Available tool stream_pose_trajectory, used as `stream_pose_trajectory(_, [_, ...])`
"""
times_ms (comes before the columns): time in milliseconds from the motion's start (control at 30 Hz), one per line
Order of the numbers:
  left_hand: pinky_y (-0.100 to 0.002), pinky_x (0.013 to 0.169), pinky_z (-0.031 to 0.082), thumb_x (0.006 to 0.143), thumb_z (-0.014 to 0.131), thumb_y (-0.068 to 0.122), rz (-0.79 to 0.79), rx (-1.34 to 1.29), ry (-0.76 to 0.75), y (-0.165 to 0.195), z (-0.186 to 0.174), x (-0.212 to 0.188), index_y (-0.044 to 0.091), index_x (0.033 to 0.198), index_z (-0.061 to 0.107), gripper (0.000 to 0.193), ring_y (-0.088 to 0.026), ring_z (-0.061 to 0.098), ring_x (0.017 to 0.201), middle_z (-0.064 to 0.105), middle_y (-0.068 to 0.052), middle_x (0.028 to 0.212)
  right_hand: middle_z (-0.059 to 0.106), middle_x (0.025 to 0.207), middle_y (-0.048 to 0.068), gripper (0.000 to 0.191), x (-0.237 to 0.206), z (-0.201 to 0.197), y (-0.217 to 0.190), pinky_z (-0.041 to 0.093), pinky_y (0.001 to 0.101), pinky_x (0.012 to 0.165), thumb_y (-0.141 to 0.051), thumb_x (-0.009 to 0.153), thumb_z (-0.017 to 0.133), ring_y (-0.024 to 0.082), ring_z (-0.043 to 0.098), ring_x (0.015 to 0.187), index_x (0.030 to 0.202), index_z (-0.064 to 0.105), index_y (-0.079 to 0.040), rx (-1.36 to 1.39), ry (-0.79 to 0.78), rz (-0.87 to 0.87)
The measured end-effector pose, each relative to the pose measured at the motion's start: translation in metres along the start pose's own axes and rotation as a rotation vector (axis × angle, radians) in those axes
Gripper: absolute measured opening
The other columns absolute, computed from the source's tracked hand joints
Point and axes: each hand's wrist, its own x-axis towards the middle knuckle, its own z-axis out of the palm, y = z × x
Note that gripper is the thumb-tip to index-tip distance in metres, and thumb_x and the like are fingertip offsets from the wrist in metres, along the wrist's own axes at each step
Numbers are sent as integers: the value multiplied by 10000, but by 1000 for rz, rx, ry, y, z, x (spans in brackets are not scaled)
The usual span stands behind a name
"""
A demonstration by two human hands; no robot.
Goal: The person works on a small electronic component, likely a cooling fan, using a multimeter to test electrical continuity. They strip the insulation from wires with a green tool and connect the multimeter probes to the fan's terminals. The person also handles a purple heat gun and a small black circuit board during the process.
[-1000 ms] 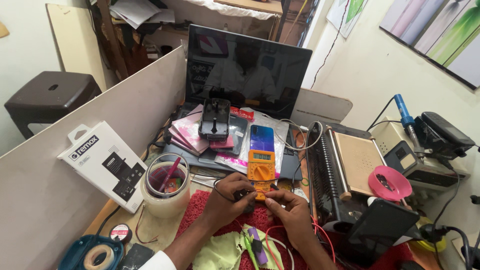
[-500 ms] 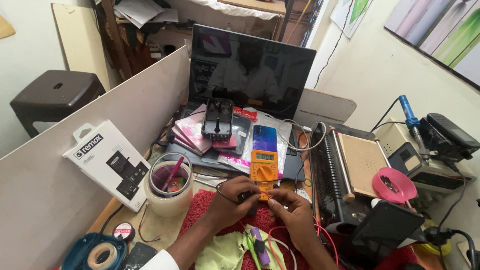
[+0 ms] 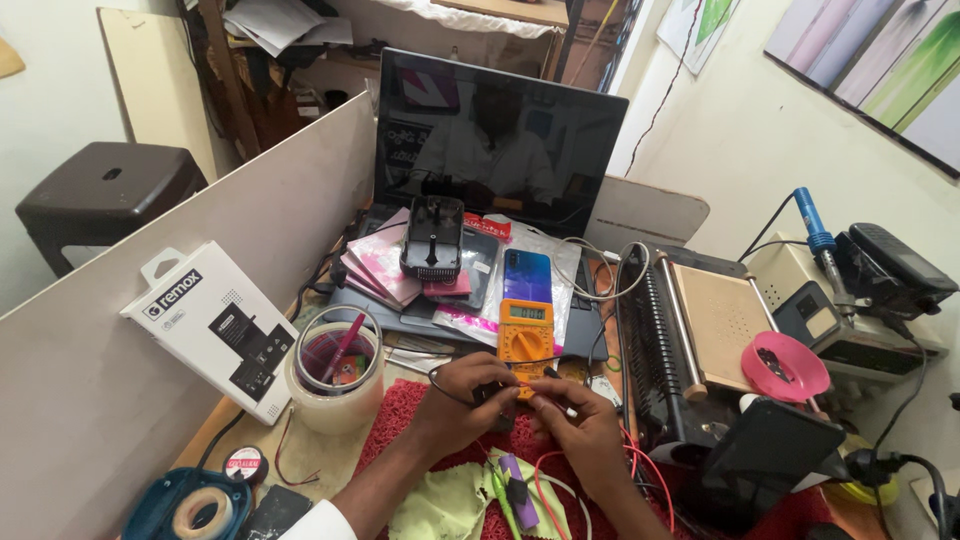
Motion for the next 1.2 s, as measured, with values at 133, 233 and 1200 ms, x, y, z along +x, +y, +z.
stream_pose_trajectory(133, [-335, 742, 567, 848, 751, 81, 28, 24, -8, 2, 0, 0, 19, 941, 741, 112, -239, 735, 852, 734, -97, 940, 753, 840, 74, 240, -1, 1, -1, 571, 235, 611, -29, 914, 692, 97, 680, 693, 1137, 761, 28, -14, -2, -9])
stream_pose_trajectory(233, [-340, 741, 569, 847, 752, 87, 27, 39, -12, 5, -1, 0, 26, 948, 744, 118, -243, 737, 856, 735, -98, 943, 736, 827, 82, 250, -2, 1, -2, 540, 226, 592, -28, 929, 691, 93, 670, 689, 1166, 751, 21, -51, -12, -43])
stream_pose_trajectory(1200, [-320, 638, 560, 872, 773, 112, 57, 62, -7, 11, 0, 0, 31, 950, 779, 112, -205, 730, 747, 732, -84, 896, 735, 822, 133, 215, -4, -3, -6, 562, 276, 542, -36, 951, 620, 154, 690, 634, 1141, 696, 33, 123, -64, 13])
